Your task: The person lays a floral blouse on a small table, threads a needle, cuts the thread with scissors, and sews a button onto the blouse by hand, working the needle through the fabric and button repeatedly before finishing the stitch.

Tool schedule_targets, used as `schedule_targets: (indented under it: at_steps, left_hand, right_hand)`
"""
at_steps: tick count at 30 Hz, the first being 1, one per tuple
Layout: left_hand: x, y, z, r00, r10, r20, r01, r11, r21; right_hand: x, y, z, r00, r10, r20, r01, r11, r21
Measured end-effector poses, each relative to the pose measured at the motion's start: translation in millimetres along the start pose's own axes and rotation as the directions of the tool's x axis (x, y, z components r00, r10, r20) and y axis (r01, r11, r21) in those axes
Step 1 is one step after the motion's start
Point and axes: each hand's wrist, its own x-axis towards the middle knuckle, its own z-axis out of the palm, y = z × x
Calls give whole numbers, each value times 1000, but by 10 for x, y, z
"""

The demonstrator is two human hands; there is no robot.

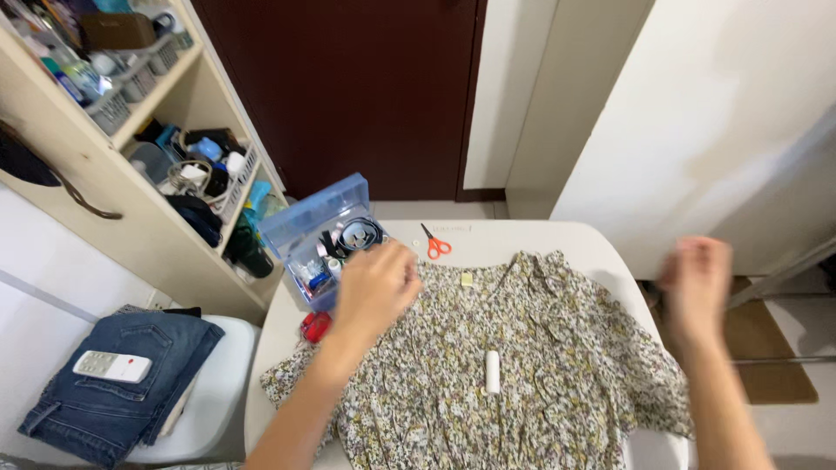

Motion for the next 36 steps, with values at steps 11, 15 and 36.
schedule_targets:
  at_steps: [11,15,36]
  left_hand:
    - [-732,836,1100,831,-142,537,107,990,96]
    - [-837,1199,973,585,-297,755,480,877,-26]
    - [-357,336,446,667,-330,668,694,-53,-718]
  right_hand:
    - [-1267,141,1236,895,178,410,-258,954,150]
    - [-1347,205,1260,891,102,442,-214,954,212]
    - [-1398,-445,1360,581,78,810,-282,953,111]
